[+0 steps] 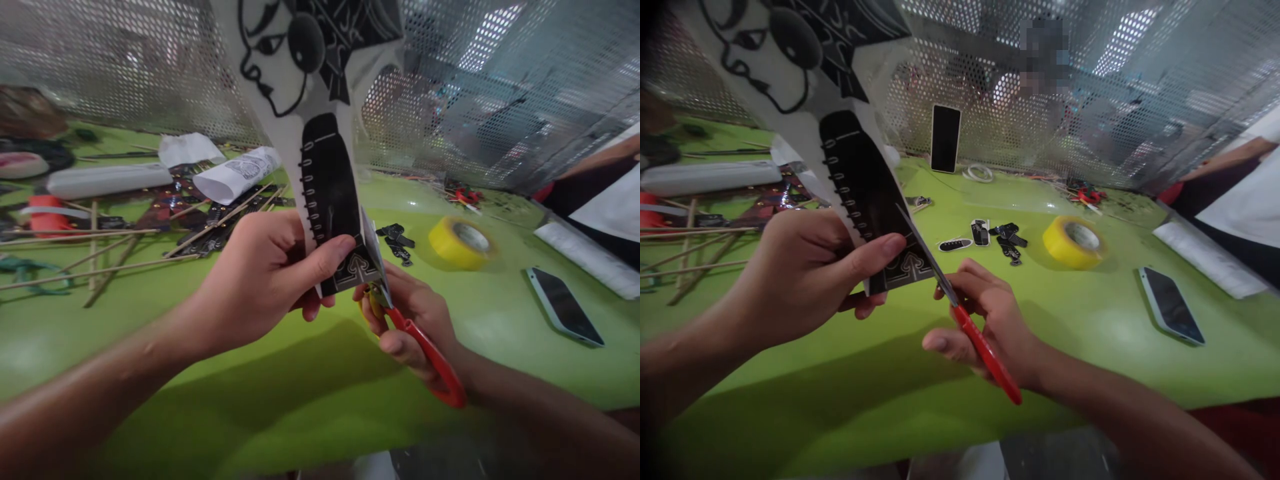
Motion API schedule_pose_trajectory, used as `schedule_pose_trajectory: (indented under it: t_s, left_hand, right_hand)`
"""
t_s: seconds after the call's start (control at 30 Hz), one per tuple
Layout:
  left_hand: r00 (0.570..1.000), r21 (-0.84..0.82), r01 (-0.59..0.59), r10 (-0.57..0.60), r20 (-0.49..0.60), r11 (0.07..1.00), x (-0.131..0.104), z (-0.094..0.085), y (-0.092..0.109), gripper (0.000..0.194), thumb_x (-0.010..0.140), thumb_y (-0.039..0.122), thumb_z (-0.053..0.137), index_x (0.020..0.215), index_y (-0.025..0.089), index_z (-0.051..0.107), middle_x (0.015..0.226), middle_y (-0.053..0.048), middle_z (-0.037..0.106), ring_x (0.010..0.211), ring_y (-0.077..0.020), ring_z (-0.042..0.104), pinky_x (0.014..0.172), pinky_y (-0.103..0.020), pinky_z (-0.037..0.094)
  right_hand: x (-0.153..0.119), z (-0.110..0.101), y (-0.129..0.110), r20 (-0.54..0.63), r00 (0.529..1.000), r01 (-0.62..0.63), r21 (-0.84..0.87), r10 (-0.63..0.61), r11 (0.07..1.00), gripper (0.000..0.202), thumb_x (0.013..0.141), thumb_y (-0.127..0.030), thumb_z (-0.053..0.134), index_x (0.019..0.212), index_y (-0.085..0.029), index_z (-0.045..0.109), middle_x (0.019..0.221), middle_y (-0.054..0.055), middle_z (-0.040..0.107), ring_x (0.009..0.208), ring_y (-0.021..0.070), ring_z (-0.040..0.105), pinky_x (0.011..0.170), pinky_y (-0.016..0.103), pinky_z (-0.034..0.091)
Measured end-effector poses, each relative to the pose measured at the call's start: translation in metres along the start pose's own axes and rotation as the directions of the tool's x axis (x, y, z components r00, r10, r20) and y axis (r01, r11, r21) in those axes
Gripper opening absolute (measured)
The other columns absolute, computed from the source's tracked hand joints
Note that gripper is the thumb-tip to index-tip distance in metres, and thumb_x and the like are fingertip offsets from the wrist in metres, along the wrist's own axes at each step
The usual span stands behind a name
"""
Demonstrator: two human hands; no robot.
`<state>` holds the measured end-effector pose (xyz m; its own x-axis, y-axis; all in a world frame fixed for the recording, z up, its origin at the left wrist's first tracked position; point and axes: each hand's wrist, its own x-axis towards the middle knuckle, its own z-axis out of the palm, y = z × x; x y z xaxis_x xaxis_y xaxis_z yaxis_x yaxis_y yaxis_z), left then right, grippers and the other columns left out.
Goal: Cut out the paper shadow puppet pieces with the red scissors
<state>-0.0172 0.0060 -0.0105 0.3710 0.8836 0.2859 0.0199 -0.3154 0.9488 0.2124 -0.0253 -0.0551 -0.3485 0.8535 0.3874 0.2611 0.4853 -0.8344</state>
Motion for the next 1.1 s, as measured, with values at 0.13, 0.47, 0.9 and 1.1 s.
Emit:
schedule_pose_trajectory:
  t_s: [0.13,0.47,0.9,1.1]
  left_hand:
    - [0.999,-0.019,0.032,-0.032,-0.006,0.999,0.000,0.001,-0.002,0.042,0.095,0.024,0.072,0.057,0.022,0.056,0.048,0.007,0.056,0.036,-0.0069,0.062,0.033,-0.008,0.042]
    - [0.995,-0.088,0.096,-0.097,-0.011,0.992,-0.005,0.003,-0.006,0.035,0.094,0.031,0.080,0.068,0.023,0.059,0.052,0.006,0.066,0.036,-0.0079,0.062,0.032,-0.009,0.041]
    - [0.994,-0.119,0.109,-0.107,0.022,0.987,-0.006,0.011,-0.008,0.037,0.096,0.032,0.080,0.067,0.021,0.060,0.052,0.004,0.067,0.036,-0.0070,0.059,0.032,-0.008,0.041]
    - [0.994,-0.137,0.113,-0.112,0.021,0.984,-0.006,0.013,-0.007,0.036,0.093,0.031,0.084,0.066,0.019,0.063,0.049,0.003,0.065,0.035,-0.0068,0.057,0.031,-0.008,0.041]
  right_hand:
    - [-0.001,-0.001,0.001,-0.006,1.000,0.006,-0.003,-0.006,1.000,0.065,0.087,-0.087,0.078,0.092,-0.021,0.078,0.077,0.000,0.054,0.073,0.0187,0.054,0.058,0.031,0.043]
    - [-0.002,0.000,0.001,0.000,0.998,-0.057,0.091,0.057,0.994,0.063,0.084,-0.082,0.084,0.098,-0.021,0.080,0.082,0.000,0.055,0.071,0.0165,0.054,0.054,0.028,0.040]
    - [-0.007,0.004,0.000,0.027,0.991,-0.134,0.164,0.131,0.977,0.057,0.087,-0.077,0.085,0.103,-0.023,0.075,0.080,0.000,0.056,0.074,0.0182,0.052,0.056,0.029,0.041]
    - [-0.006,0.005,-0.003,-0.020,0.997,-0.071,0.120,0.074,0.990,0.055,0.088,-0.076,0.084,0.082,-0.023,0.070,0.082,0.001,0.055,0.075,0.0186,0.051,0.058,0.031,0.040]
